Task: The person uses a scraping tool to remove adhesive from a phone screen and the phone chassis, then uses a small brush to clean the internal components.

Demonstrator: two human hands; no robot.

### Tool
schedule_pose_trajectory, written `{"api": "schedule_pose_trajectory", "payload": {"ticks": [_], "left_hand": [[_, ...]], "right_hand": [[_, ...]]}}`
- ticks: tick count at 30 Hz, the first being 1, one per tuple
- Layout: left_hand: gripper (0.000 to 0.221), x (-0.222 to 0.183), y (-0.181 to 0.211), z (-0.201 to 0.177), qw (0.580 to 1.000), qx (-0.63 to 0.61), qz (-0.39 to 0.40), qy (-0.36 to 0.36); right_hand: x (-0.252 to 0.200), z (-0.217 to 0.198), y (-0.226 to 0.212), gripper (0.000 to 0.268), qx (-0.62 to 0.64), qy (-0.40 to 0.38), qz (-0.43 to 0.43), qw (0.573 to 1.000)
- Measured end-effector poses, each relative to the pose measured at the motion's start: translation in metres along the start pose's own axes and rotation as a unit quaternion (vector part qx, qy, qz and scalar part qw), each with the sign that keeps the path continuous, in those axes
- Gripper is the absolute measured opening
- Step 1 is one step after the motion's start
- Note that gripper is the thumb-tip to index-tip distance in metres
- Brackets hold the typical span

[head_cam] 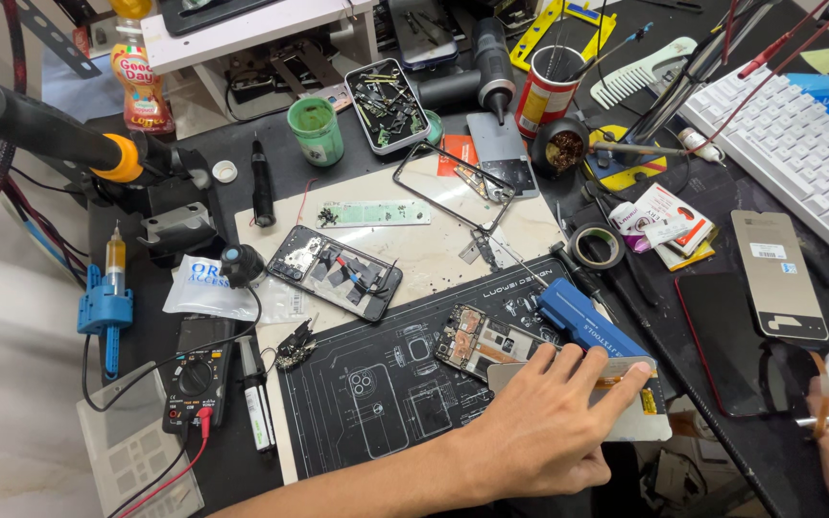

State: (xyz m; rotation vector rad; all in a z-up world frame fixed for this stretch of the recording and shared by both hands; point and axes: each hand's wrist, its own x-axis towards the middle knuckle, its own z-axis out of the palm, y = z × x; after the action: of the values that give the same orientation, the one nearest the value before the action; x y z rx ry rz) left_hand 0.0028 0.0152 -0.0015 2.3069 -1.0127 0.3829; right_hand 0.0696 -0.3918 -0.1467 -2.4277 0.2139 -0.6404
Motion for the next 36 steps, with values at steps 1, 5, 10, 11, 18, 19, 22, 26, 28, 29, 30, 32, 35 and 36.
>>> {"api": "schedule_pose_trajectory", "payload": {"ticks": [1,5,10,11,18,19,22,26,28,29,30,32,35,36], "left_hand": [[0.097,0.0,0.0,0.0,1.0,0.001,0.0,-0.001],[0.096,-0.001,0.001,0.001,1.0,0.002,-0.002,0.003],[0.096,-0.001,0.001,-0.001,1.0,0.01,-0.001,0.012],[0.095,-0.002,0.0,-0.001,1.0,0.01,-0.001,0.013],[0.094,-0.003,0.0,0.002,1.0,0.012,-0.006,0.008],[0.094,-0.003,0.0,0.003,1.0,0.013,-0.005,0.011],[0.094,-0.004,-0.001,0.005,1.0,0.014,-0.004,0.017],[0.094,-0.005,-0.003,0.008,1.0,0.004,-0.007,0.014],[0.096,-0.005,-0.004,0.009,1.0,0.003,-0.007,0.013],[0.097,-0.005,-0.004,0.01,1.0,0.006,-0.008,0.013],[0.097,-0.005,-0.004,0.011,1.0,0.009,-0.009,0.013],[0.097,-0.005,-0.005,0.012,1.0,0.007,-0.01,0.017],[0.096,-0.006,-0.005,0.014,1.0,0.007,-0.015,0.016],[0.095,-0.006,-0.005,0.015,1.0,0.008,-0.017,0.015]], "right_hand": [[0.0,-0.001,-0.001,0.036,0.0,0.0,0.0,1.0],[0.0,-0.001,-0.004,0.036,-0.001,-0.003,-0.003,1.0],[0.002,0.001,-0.003,0.036,0.004,-0.005,-0.003,1.0],[0.003,0.002,-0.002,0.036,0.005,-0.007,-0.003,1.0],[0.006,0.008,0.017,0.036,0.025,-0.018,0.008,0.999],[0.006,0.009,0.021,0.036,0.028,-0.02,0.009,0.999],[0.014,0.015,0.032,0.036,0.04,-0.028,0.009,0.999],[0.022,0.022,0.048,0.037,0.061,-0.046,0.012,0.997],[0.024,0.025,0.055,0.037,0.067,-0.051,0.015,0.996],[0.025,0.026,0.058,0.037,0.069,-0.054,0.016,0.996],[0.025,0.026,0.06,0.037,0.071,-0.056,0.017,0.996],[0.025,0.029,0.063,0.037,0.074,-0.06,0.018,0.995],[0.029,0.032,0.065,0.037,0.076,-0.068,0.016,0.995],[0.03,0.034,0.064,0.037,0.078,-0.069,0.014,0.994]]}}
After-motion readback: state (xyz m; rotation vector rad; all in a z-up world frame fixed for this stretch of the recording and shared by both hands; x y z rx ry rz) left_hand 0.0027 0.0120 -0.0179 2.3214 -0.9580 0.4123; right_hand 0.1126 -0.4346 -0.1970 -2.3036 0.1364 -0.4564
